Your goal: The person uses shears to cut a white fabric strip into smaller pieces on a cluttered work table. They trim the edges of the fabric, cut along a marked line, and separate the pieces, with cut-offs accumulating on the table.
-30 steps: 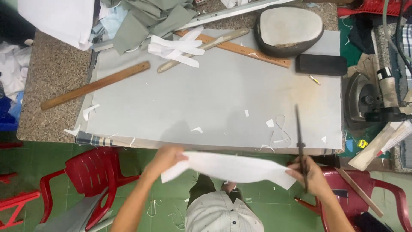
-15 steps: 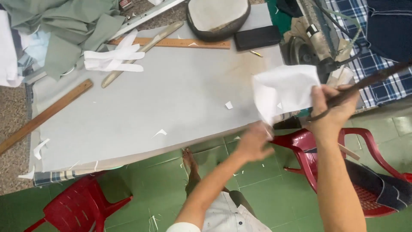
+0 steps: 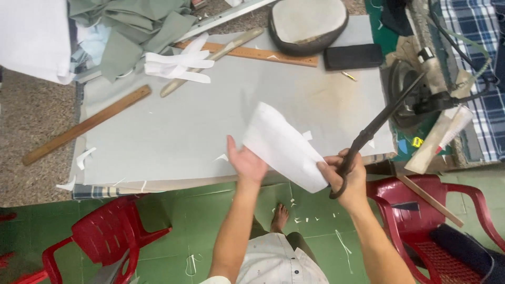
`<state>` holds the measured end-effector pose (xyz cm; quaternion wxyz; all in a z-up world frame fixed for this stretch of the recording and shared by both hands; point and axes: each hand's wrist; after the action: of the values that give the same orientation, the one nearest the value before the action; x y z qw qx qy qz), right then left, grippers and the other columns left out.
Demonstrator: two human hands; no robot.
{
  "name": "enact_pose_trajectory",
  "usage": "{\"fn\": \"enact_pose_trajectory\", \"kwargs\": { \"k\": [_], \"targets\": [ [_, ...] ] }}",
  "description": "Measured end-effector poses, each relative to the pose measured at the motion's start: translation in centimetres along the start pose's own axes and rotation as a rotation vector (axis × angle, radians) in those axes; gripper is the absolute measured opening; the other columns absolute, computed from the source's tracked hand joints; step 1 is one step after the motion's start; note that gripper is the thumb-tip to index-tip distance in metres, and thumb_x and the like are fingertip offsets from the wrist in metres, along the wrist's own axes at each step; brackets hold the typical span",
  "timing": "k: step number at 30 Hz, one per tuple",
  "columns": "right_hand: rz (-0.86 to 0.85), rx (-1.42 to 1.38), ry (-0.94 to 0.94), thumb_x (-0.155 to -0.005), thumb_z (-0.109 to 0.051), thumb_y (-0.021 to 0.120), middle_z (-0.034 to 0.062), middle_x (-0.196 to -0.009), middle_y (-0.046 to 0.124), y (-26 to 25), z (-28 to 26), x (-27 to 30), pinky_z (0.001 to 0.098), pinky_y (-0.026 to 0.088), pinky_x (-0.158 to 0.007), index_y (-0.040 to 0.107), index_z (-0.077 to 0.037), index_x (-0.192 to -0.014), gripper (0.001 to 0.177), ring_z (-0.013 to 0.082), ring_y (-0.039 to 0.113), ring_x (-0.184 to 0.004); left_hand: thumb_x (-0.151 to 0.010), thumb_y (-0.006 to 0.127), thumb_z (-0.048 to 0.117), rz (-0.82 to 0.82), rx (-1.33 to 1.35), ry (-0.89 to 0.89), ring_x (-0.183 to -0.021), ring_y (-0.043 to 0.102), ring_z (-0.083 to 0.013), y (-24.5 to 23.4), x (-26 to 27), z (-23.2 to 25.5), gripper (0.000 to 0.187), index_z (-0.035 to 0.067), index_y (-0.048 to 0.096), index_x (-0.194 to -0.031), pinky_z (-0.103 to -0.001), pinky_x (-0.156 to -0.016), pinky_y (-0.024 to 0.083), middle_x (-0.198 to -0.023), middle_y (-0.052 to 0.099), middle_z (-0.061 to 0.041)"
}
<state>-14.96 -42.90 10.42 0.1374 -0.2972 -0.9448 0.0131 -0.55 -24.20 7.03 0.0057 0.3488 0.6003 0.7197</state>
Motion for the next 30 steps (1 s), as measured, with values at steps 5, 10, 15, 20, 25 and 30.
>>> {"fn": "enact_pose_trajectory", "kwargs": {
  "k": [5, 10, 15, 20, 25, 30],
  "targets": [
    [-0.208, 0.243, 0.130, -0.079, -0.006, 0.088, 0.0240, -0.100, 0.076, 2.8, -1.5, -3.6, 0.0381, 0.058, -0.083, 0.053, 0.002, -0.122, 0.056, 0.0260, 0.071, -0.087, -0.099, 0.064, 0.040, -0.027, -0.317, 0.323, -0.130, 0.063, -0.0296, -4.8, -6.2, 17.7, 0.054, 0.014, 0.057, -0.147, -0.049, -0.117, 0.048, -0.148, 0.060, -0.013],
    [-0.254, 0.331, 0.174, -0.078, -0.008, 0.090, 0.0238, -0.110, 0.076, 6.9, -0.6, -6.8, 0.0395, 0.052, -0.100, 0.053, 0.004, -0.123, 0.060, 0.0295, 0.070, -0.104, -0.092, 0.083, 0.025, 0.170, -0.487, 0.595, -0.119, 0.071, -0.0278, -3.4, -5.9, 27.5, 0.045, 0.015, 0.068, -0.134, -0.047, -0.110, 0.055, -0.132, 0.071, -0.012],
    [-0.224, 0.401, 0.155, -0.080, -0.008, 0.087, 0.0192, -0.124, 0.074, 11.1, -2.2, -9.1, 0.0368, 0.052, -0.100, 0.049, 0.003, -0.124, 0.060, 0.0302, 0.069, -0.109, -0.091, 0.081, 0.012, 0.303, -0.485, 0.628, -0.117, 0.071, -0.0277, -5.6, -5.4, 32.3, 0.039, 0.015, 0.070, -0.129, -0.046, -0.106, 0.058, -0.128, 0.073, -0.012],
    [-0.170, 0.406, 0.161, -0.081, -0.009, 0.088, 0.0177, -0.127, 0.072, 12.9, 0.1, -11.5, 0.0362, 0.053, -0.100, 0.047, 0.003, -0.129, 0.065, 0.0293, 0.068, -0.111, -0.090, 0.083, 0.012, 0.408, -0.449, 0.649, -0.114, 0.073, -0.0270, -9.5, -6.9, 35.1, 0.037, 0.012, 0.071, -0.125, -0.045, -0.103, 0.061, -0.123, 0.075, -0.012],
    [-0.149, 0.427, 0.118, -0.084, -0.010, 0.086, 0.0159, -0.129, 0.070, 14.5, -1.5, -14.1, 0.0352, 0.052, -0.101, 0.045, 0.002, -0.130, 0.063, 0.0267, 0.066, -0.112, -0.092, 0.084, 0.018, 0.593, -0.742, 0.758, -0.102, 0.076, -0.0242, -10.2, -5.6, 36.3, 0.025, 0.009, 0.071, -0.112, -0.040, -0.091, 0.064, -0.108, 0.077, -0.014],
    [-0.289, 0.680, -0.061, -0.088, -0.001, 0.077, 0.0181, -0.129, 0.071, 19.1, -6.7, -15.1, 0.0475, 0.055, -0.099, 0.048, 0.003, -0.126, 0.048, 0.0370, 0.069, -0.114, -0.078, 0.091, 0.021, -0.066, -2.130, 1.194, -0.149, 0.032, -0.0462, -3.9, -6.9, 28.1, 0.078, 0.004, 0.055, -0.144, -0.060, -0.124, 0.018, -0.153, 0.046, -0.027]
  ]
}}
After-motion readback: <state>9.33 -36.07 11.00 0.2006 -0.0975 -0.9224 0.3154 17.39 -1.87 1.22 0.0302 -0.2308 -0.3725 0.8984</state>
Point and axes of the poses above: each hand's wrist, its own x-axis away from the middle knuckle, its own y-axis out of the palm, z = x × y
